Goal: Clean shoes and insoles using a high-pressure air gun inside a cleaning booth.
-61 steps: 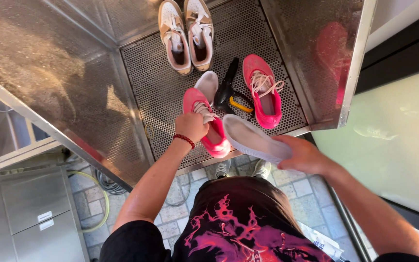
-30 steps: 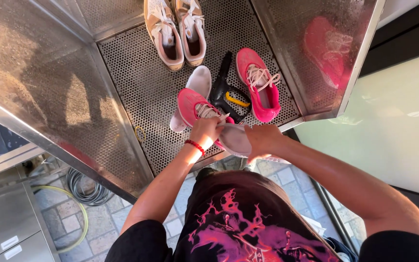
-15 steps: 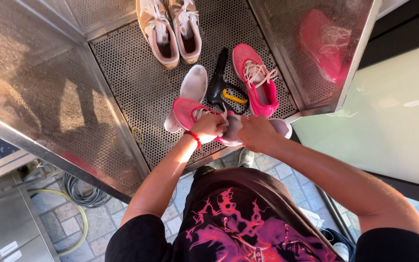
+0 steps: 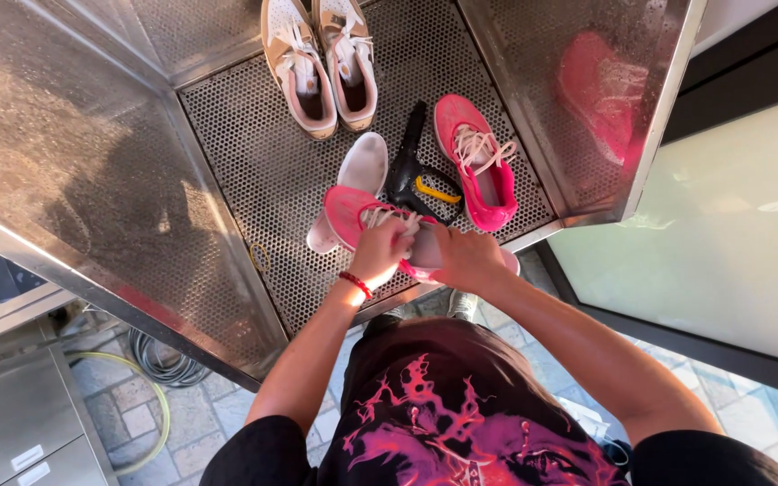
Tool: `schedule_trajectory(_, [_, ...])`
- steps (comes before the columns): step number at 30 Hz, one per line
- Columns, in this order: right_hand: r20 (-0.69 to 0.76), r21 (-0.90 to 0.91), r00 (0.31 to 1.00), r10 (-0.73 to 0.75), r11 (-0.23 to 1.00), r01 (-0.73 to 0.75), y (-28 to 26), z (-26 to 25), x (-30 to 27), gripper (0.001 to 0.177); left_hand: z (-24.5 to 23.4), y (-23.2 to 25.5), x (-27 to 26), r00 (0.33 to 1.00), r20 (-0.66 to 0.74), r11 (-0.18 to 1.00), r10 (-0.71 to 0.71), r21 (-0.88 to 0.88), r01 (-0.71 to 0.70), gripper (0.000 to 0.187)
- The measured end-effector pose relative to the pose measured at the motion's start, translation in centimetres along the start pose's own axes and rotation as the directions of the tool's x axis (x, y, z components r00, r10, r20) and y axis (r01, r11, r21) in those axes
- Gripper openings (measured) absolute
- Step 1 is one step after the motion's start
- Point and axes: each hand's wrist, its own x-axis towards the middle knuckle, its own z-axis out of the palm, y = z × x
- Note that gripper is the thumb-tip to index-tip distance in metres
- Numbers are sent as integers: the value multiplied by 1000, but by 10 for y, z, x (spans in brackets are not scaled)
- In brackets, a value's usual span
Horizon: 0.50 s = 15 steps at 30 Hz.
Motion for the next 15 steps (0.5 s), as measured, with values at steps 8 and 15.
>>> schedule_trajectory(8, [-653,184,751,-98,941,283,7,53,1,50,-9,46,-6,877,-92,875,471,174,-452,12])
schedule_trajectory(15, [-815,444,567,124,763,470,21,-26,-30,55,-101,131,-17,427,-465,631,775,554,-543,30])
